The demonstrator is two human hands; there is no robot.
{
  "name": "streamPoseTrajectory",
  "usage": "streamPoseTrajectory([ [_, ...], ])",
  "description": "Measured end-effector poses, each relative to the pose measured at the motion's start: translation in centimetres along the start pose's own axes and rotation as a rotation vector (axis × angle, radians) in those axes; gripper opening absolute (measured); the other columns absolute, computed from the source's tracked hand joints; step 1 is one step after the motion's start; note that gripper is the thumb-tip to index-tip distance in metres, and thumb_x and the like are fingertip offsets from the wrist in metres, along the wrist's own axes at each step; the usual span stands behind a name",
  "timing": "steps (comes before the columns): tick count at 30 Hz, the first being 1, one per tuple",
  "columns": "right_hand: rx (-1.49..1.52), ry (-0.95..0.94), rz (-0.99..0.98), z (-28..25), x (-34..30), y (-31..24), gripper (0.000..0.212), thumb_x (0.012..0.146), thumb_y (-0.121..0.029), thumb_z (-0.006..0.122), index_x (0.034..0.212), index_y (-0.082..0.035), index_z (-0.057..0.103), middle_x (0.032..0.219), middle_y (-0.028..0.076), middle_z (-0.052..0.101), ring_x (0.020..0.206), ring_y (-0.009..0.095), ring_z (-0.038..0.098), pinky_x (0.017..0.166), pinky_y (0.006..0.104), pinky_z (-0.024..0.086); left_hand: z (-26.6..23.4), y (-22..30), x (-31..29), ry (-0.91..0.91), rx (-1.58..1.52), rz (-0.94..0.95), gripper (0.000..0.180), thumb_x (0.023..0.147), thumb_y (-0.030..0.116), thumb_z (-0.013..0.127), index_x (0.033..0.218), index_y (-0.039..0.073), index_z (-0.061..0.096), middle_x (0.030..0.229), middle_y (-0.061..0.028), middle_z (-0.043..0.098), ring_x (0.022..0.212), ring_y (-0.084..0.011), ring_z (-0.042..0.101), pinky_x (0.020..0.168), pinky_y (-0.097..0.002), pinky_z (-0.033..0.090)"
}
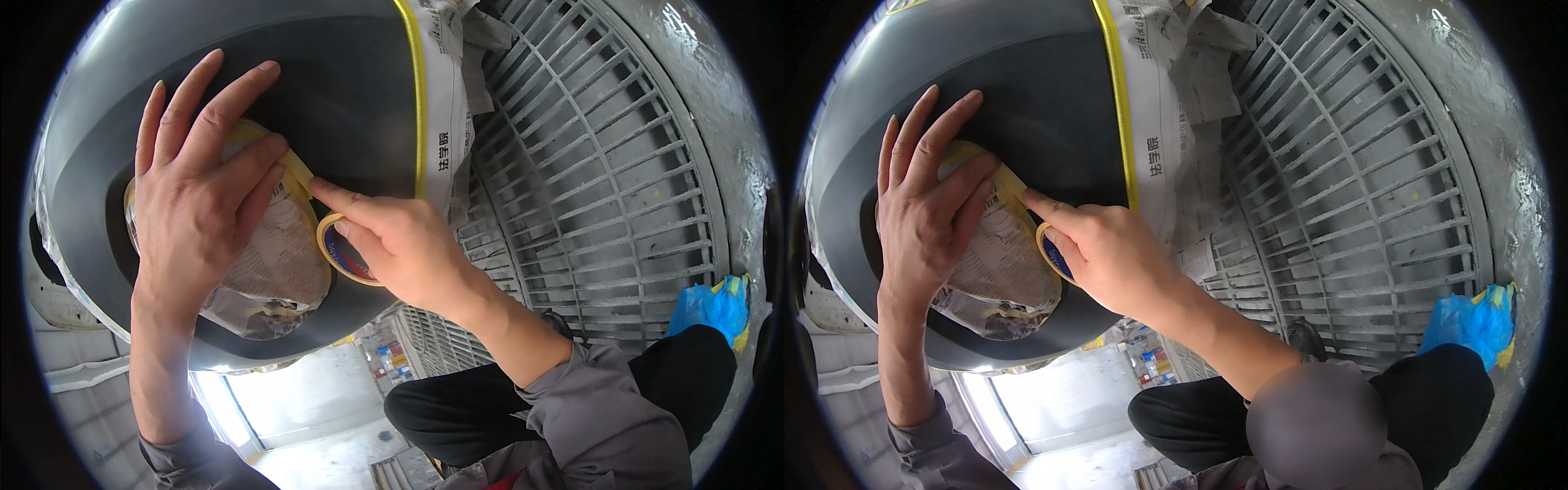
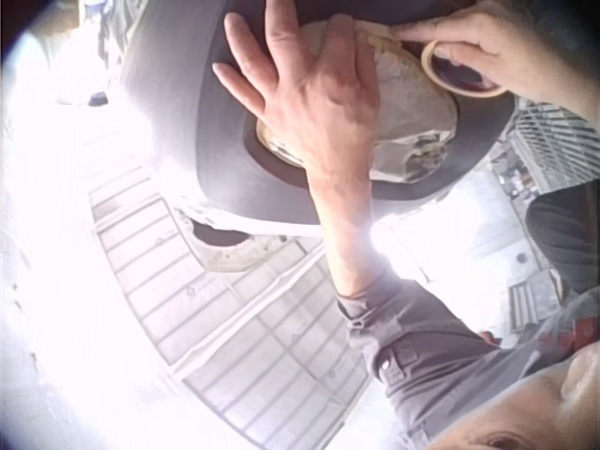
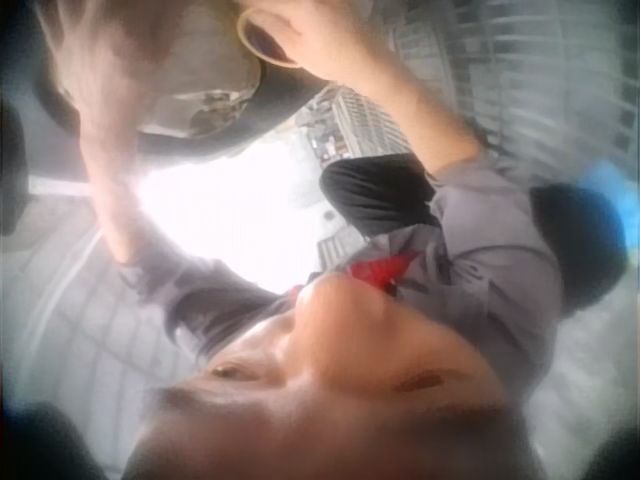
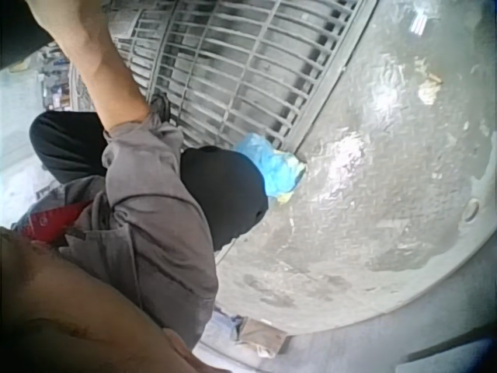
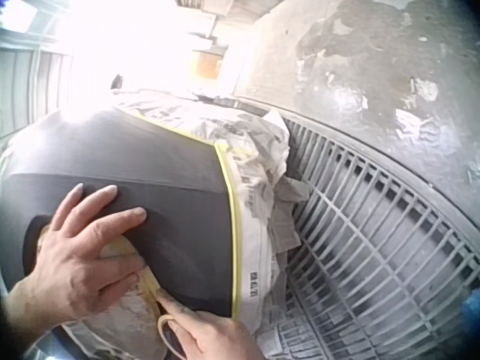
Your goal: The person applies yellow masking tape around the perimeter of a newspaper-covered recess on a dark grey car part. They smooth the tape with their fingers to ensure it adheres properly.
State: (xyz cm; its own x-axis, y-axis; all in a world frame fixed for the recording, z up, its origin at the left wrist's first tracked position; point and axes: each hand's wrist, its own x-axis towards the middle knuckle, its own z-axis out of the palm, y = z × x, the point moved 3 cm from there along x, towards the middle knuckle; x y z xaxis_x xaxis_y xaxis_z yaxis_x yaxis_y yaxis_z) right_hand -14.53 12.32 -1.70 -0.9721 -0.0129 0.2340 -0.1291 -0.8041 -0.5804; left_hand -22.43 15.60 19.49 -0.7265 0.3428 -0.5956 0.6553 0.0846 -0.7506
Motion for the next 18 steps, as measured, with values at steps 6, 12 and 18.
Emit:
streamPoseTrajectory([
  [6,-0.048,-0.027,0.061,0.6,-0.1,-0.6,0.048,0.106,-0.002,0.069,0.154,-0.008,0.068,0.108,0.023,0.08,0.089,0.039,0.08,0.078,0.042,0.063,-0.2,-0.1,-0.5,-0.029,0.021,0.017,0.018,0.093,0.027,0.081,0.107,0.017,0.088,0.171,-0.0018,0.056,0.166,-0.0354,0.041,0.139,-0.0596,0.026],
  [12,-0.042,-0.038,0.088,0.5,0.0,-0.7,0.047,0.107,-0.002,0.067,0.153,-0.008,0.069,0.105,0.024,0.079,0.088,0.04,0.079,0.077,0.0424,0.063,0.2,0.1,-0.4,-0.071,-0.044,0.046,0.023,0.086,0.026,0.085,0.108,0.019,0.087,0.174,0.0,0.052,0.167,-0.0343,0.037,0.139,-0.0597,0.026],
  [18,-0.015,-0.047,0.098,0.5,0.0,-0.7,0.046,0.109,-0.005,0.065,0.155,-0.009,0.067,0.113,0.025,0.08,0.093,0.041,0.08,0.081,0.0428,0.064,0.1,0.7,-0.3,-0.091,-0.067,0.047,0.023,0.085,0.027,0.086,0.107,0.02,0.087,0.174,0.0013,0.052,0.168,-0.0342,0.036,0.139,-0.0606,0.027],
])
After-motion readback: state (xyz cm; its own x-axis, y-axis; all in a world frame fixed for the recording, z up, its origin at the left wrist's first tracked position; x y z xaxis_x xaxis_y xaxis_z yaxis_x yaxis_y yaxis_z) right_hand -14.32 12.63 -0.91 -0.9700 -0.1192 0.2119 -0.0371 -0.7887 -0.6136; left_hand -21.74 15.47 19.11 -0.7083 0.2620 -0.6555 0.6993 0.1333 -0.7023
